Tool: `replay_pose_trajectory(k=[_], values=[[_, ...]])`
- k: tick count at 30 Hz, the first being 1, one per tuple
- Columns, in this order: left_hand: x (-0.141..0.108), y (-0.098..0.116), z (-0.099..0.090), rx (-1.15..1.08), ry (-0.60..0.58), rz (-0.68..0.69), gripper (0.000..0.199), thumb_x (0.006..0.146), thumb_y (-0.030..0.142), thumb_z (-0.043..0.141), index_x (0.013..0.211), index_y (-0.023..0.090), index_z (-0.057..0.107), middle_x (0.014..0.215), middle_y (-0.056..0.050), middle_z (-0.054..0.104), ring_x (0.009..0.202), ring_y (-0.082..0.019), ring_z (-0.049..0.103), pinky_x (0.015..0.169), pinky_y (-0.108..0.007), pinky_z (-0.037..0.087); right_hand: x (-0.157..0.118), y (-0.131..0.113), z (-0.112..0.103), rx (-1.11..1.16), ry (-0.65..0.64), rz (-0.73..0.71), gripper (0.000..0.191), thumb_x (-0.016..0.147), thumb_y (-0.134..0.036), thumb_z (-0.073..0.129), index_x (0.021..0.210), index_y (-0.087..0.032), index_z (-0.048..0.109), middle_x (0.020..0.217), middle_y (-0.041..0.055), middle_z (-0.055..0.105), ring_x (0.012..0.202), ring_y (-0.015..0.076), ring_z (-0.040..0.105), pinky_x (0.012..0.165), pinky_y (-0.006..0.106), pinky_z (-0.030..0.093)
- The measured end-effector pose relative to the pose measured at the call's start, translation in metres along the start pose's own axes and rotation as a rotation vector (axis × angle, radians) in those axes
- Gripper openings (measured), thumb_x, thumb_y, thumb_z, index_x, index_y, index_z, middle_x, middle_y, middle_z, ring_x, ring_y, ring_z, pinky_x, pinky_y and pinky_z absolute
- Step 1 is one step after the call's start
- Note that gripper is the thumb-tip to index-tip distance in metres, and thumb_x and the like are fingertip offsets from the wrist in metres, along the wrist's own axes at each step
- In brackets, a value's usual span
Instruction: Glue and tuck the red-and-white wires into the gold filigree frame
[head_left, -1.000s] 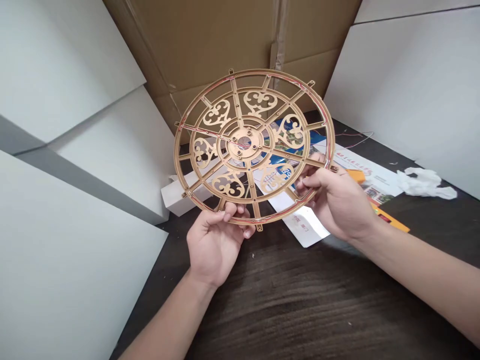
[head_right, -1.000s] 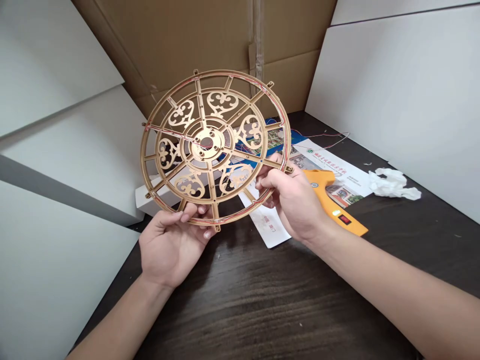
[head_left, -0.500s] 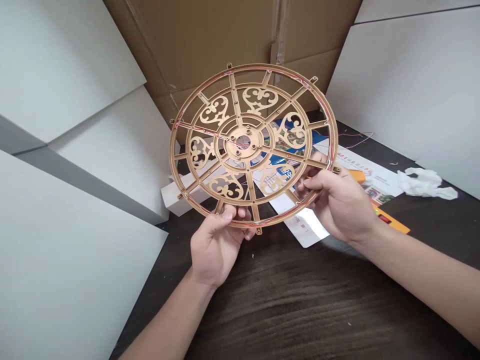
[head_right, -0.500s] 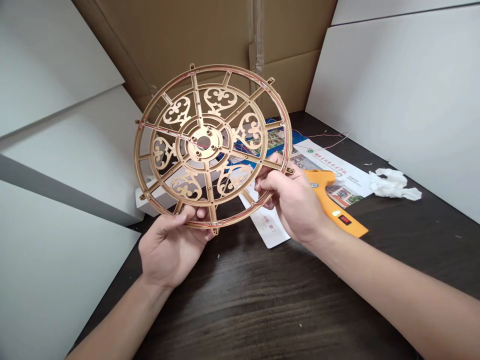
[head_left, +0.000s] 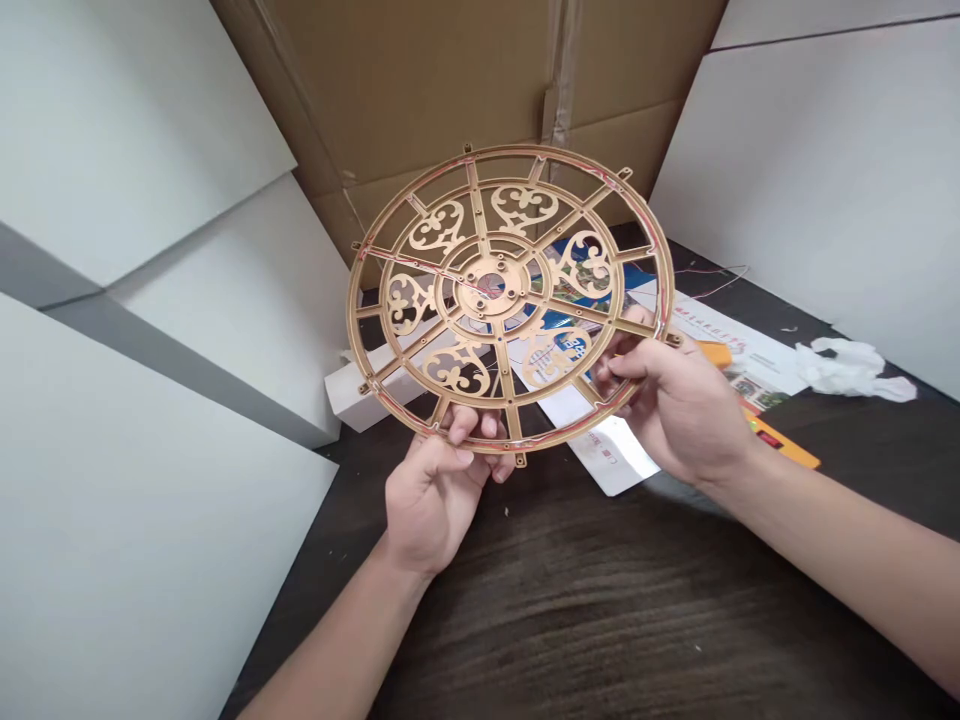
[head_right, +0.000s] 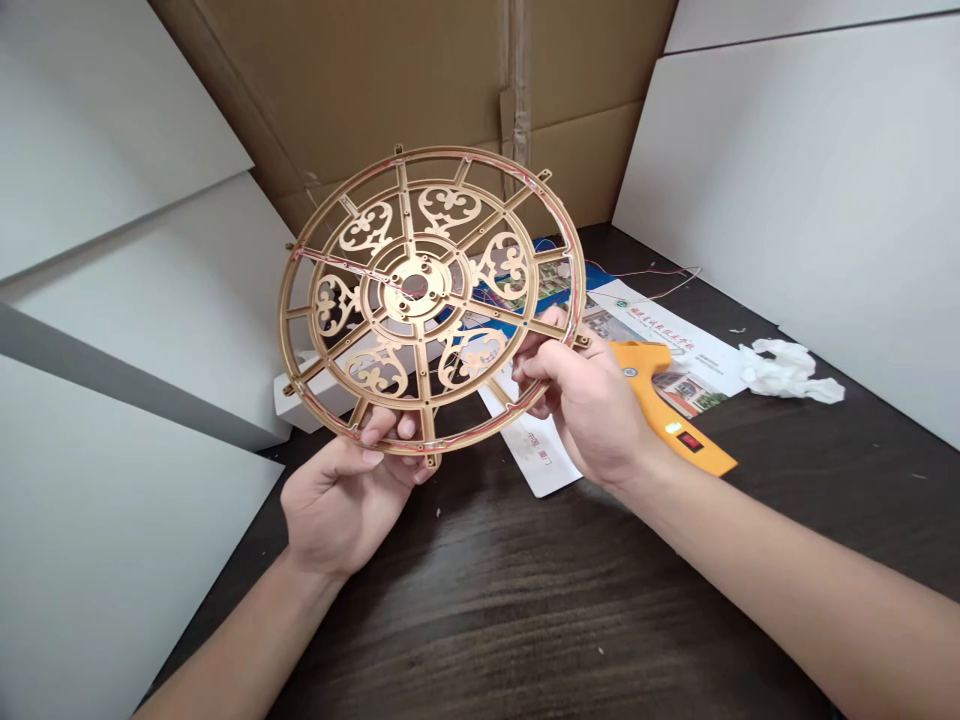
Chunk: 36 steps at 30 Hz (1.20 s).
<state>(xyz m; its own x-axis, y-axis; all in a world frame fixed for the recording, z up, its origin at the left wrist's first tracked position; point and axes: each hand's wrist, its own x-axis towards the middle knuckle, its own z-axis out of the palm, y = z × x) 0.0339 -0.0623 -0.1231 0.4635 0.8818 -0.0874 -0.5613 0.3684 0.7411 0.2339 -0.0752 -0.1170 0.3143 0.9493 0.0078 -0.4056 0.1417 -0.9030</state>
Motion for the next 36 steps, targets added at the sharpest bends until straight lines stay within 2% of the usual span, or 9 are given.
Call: replay_pose_trajectory(k=[3,11,19,26,31,36], values=[[0.001,0.000,-0.002,0.021,-0.042,0.005,0.015,0.063,0.013,0.059,0.073,0.016,0.048,0.081,-0.003,0.050,0.064,-0.013,0.045,0.061,-0.028,0.041,0.000,0.001,-0.001,-0.003,-0.003,-0.017,0.016,0.064,-0.008,0.060,0.069,-0.021,0.050,0.070,0.0018,0.050,0.060,0.0132,0.038,0.050,0.029,0.025],[0.005,0.002,-0.009,0.058,-0.002,0.001,0.013,0.066,0.017,0.058,0.078,0.016,0.053,0.079,-0.004,0.054,0.063,-0.014,0.047,0.061,-0.029,0.041,0.000,0.006,-0.005,-0.039,-0.098,-0.086,0.019,0.072,-0.010,0.059,0.071,-0.021,0.044,0.065,-0.0028,0.045,0.056,0.0109,0.038,0.049,0.026,0.029],[0.009,0.001,-0.011,0.058,0.124,0.033,0.013,0.071,0.021,0.064,0.079,0.016,0.056,0.077,-0.004,0.057,0.062,-0.014,0.050,0.056,-0.027,0.042,-0.005,0.007,-0.006,-0.158,-0.143,-0.198,0.016,0.078,-0.011,0.060,0.076,-0.021,0.048,0.072,-0.0024,0.051,0.061,0.0118,0.043,0.054,0.028,0.035],[0.013,0.002,-0.014,0.026,0.154,-0.005,0.014,0.072,0.023,0.067,0.080,0.014,0.062,0.074,-0.002,0.056,0.060,-0.012,0.049,0.054,-0.026,0.042,-0.008,0.004,-0.005,-0.340,-0.218,-0.297,0.015,0.083,-0.013,0.059,0.074,-0.021,0.049,0.067,-0.0034,0.050,0.056,0.0105,0.042,0.053,0.027,0.034],[0.015,0.003,-0.019,0.071,0.154,-0.008,0.013,0.072,0.022,0.068,0.078,0.014,0.061,0.070,-0.001,0.054,0.058,-0.012,0.050,0.054,-0.026,0.043,-0.007,0.003,-0.006,-0.395,-0.247,-0.300,0.013,0.087,-0.016,0.059,0.077,-0.021,0.052,0.067,-0.0030,0.050,0.056,0.0110,0.044,0.054,0.028,0.035],[0.017,0.009,-0.021,0.124,0.173,0.017,0.017,0.067,0.019,0.071,0.079,0.014,0.061,0.070,0.000,0.054,0.060,-0.012,0.052,0.051,-0.025,0.043,-0.005,0.003,-0.004,-0.401,-0.289,-0.304,0.020,0.087,-0.020,0.062,0.074,-0.021,0.047,0.062,-0.0048,0.044,0.054,0.0103,0.038,0.054,0.027,0.033]])
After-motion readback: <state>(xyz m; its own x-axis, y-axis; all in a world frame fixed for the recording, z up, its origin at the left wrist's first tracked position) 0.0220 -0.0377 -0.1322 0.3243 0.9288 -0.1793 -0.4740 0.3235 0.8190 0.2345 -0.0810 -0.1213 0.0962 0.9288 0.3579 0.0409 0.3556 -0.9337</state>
